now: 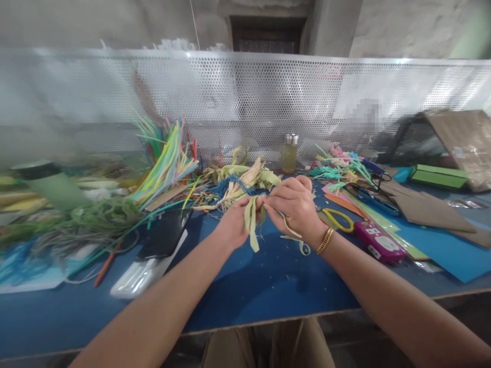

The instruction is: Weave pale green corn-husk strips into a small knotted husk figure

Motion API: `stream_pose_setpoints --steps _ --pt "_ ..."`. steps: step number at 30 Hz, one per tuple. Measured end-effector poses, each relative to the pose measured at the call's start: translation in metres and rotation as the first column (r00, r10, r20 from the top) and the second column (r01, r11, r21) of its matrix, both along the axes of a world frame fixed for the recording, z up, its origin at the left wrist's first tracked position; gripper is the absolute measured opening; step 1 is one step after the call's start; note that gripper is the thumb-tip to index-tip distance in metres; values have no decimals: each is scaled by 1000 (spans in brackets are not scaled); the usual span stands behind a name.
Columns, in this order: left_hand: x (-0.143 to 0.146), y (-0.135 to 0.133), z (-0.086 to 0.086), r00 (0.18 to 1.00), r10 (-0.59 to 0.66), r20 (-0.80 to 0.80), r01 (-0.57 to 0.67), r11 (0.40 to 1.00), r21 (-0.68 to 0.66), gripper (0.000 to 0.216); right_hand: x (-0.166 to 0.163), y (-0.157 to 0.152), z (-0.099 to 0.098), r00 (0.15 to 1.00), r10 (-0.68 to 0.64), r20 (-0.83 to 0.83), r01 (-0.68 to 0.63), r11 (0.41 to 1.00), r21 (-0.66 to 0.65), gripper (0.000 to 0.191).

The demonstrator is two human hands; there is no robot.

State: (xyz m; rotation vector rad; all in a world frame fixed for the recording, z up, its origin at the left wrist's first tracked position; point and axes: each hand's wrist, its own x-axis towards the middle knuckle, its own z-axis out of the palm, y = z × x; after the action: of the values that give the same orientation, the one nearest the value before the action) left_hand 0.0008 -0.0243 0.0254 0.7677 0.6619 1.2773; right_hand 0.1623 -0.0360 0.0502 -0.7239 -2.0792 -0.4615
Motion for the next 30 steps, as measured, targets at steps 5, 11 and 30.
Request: stream_pose_setpoints --steps 5,11,30 --pt "-10 8 1 996 8 -93 0 997 83 25 5 7 -4 1000 10 2 -10 1000 -15 24" --pt "-15 11 0 970 -22 -242 48 994 103 28 19 20 3 974 -35 -225 19 997 -75 33" --pt "-29 9 6 583 -174 -794 402 911 95 24 13 13 5 932 311 -188 -332 520 -787 9"
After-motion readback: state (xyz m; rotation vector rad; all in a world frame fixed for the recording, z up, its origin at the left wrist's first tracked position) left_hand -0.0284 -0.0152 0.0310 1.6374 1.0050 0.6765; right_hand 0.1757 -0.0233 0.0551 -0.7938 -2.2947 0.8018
